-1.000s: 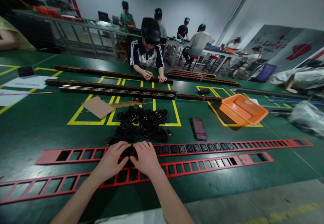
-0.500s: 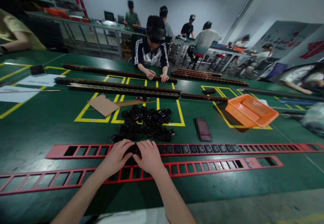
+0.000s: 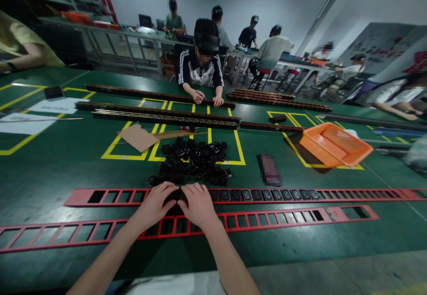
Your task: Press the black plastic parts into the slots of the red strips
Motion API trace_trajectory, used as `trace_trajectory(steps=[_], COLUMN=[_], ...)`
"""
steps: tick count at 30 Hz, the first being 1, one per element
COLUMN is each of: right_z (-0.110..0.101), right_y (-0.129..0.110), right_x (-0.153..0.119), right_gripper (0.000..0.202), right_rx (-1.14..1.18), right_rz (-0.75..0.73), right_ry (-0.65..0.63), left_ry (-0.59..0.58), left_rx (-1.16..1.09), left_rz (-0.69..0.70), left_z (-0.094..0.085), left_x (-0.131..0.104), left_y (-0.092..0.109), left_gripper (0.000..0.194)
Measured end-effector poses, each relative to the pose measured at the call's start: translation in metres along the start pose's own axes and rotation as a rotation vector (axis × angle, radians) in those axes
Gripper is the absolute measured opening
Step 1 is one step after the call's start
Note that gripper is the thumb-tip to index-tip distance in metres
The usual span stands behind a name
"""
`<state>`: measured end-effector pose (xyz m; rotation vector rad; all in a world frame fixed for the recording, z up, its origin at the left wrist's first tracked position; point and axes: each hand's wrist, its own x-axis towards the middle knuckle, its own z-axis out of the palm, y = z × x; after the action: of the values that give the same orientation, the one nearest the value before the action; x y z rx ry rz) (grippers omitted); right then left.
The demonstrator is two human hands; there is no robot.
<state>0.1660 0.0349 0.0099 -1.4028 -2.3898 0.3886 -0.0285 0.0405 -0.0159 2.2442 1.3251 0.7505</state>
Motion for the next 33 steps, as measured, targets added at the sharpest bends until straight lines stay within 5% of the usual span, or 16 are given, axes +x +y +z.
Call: trace_trajectory(steps=[33], right_z=[-0.0021], right_y=[0.0024], right_x=[0.0025], right_gripper=[0.034], right_rx=[0.014], right_rz=[0.02], right_ry=[-0.029], left_ry=[-0.003], left_rx=[-0.022], left_rz=[-0.013], left_z=[-0.0026], left_x=[0.0021], left_y=[0.0005], left_gripper=[0.036])
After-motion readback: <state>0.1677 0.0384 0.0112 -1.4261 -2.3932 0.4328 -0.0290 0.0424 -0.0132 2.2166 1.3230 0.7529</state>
